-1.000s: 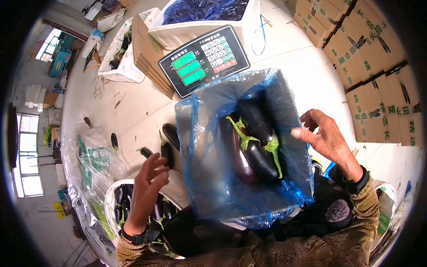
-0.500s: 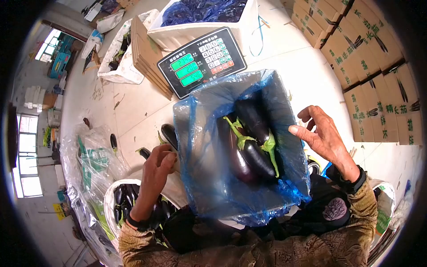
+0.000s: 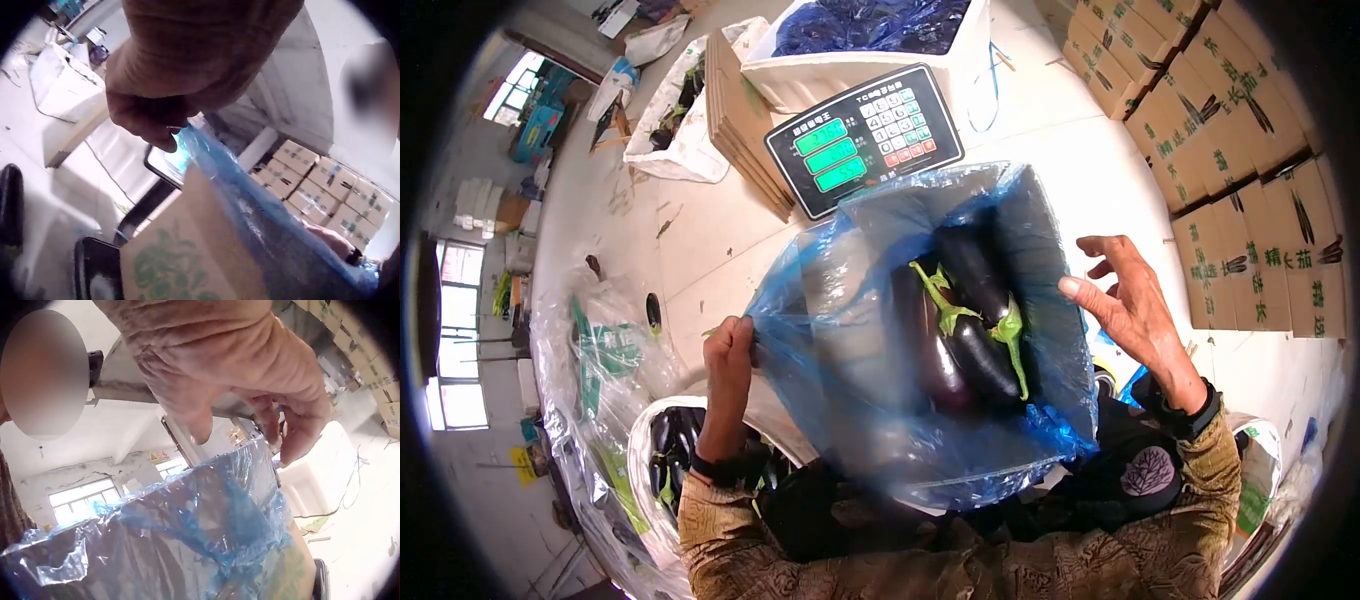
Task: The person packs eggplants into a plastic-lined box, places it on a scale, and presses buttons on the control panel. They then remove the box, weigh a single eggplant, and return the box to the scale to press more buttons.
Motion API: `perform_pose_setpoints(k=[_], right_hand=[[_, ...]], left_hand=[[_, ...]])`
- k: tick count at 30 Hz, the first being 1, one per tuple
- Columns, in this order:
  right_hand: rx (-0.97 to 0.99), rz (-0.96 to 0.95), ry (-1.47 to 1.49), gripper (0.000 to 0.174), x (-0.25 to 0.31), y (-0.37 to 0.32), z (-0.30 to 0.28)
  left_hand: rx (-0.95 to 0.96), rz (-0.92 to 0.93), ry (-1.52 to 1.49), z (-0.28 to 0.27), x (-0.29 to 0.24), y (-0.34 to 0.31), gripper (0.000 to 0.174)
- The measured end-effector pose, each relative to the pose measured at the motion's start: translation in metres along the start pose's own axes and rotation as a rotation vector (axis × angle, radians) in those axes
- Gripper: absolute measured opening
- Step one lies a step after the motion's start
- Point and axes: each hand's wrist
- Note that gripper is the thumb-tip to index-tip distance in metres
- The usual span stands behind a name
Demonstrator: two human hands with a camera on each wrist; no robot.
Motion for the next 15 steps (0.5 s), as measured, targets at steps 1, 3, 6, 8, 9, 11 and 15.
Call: perform_pose_setpoints(k=[1, 3, 6, 8, 9, 11, 15], right_hand=[[0.046, 0.013, -0.020, 0.072, 0.000, -0.001, -0.002], [0.103, 0.026, -0.045, 0.078, 0.000, -0.003, -0.001], [0.363, 0.138, -0.121, 0.082, -0.010, 0.000, -0.006], [0.387, 0.168, -0.133, 0.084, -0.016, 0.001, -0.002], [0.360, 0.132, -0.137, 0.084, -0.015, -0.001, 0.001], [0.303, 0.096, -0.082, 0.089, -0.008, -0.001, 0.004], [0.050, -0.089, -0.197, 0.102, -0.009, -0.002, 0.014]], left_hand=[[-0.039, 0.039, 0.222, -0.005, 0.025, 0.002, 0.025], [0.054, -0.149, 0.398, -0.008, 0.051, 0.001, 0.023], [-0.060, -0.167, -0.178, 0.014, 0.029, -0.011, 0.027], [0.039, -0.285, -0.261, 0.012, -0.002, -0.016, 0.038], [-0.062, -0.113, -0.132, 0.019, -0.014, -0.022, 0.042], [-0.204, 0.188, 0.132, 0.026, -0.051, -0.026, 0.052], [0.156, 0.163, 0.324, 0.047, -0.033, -0.015, 0.060]])
Point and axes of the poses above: each hand's wrist, its own y-axis towards the middle knuckle, its own z-axis out of the palm, x = y × z, and after that the axes turned 11 degrees about x, right-handed
